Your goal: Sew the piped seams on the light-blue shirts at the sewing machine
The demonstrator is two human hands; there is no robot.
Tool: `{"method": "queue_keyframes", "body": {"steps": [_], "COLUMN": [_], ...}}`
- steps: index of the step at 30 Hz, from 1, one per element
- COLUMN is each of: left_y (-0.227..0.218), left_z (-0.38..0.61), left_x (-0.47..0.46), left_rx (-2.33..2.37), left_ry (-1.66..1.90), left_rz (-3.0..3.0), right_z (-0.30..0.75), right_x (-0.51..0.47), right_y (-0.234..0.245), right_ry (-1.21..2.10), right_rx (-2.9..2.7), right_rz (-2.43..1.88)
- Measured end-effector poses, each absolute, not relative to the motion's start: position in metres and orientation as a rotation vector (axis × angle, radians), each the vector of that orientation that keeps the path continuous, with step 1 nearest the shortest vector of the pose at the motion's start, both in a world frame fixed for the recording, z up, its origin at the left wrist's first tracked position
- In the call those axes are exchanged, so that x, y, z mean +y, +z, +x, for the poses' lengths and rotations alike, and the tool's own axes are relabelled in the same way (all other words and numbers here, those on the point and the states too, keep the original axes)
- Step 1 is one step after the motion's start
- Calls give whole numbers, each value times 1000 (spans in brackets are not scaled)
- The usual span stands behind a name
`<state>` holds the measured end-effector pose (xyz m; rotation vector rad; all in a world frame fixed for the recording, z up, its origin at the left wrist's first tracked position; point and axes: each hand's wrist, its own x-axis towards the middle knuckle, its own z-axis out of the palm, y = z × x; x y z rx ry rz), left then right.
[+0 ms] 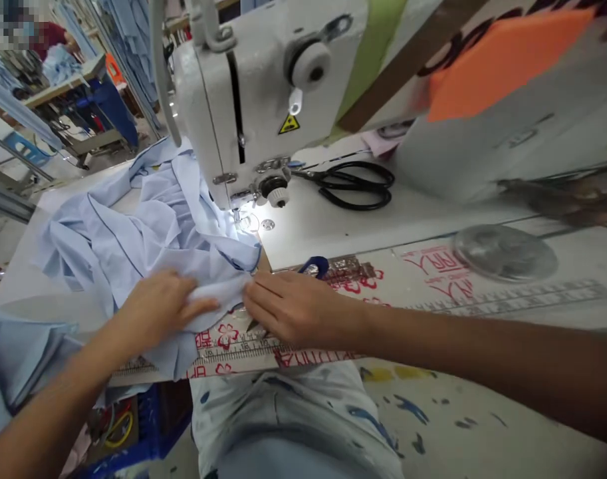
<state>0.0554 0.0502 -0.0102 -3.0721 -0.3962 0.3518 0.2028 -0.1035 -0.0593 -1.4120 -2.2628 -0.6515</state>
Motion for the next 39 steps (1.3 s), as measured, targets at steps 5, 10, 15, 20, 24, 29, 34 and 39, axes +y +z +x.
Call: {"method": "queue_keyframes", "body": {"steps": [5, 10, 15, 20, 24, 29, 34, 39], "left_y": [-13, -7, -5, -20, -33, -52, -58, -58], "left_z": [64, 97, 106, 100, 79, 58, 55, 56], "left_x": [51, 57, 33, 20, 20, 18, 15, 16], "left_rx": [-395, -116, -122, 4, 457, 442, 390, 417], "left_ry": [258, 503, 426, 99, -273, -525, -602, -599], "left_rz": [-3221, -2981, -3081, -3067, -3000, -2926, -2970, -2966], "right_z": [184, 156, 146, 147, 147, 152, 190, 224], "right_x": [-116, -135, -145, -145, -146, -147, -130, -100], "right_y": [-61, -65, -69, -70, -71, -74, -58, -40], "right_ry": [-483, -587, -615, -647, -615, -565, -15, 364], "right_rx": [-2160, -2206, -2232, -2180, -2181, -2181, -1957, -1799], "right_rz": [-1451, -1645, -1736, -1719, -1715, -1665, -1723, -2100]}}
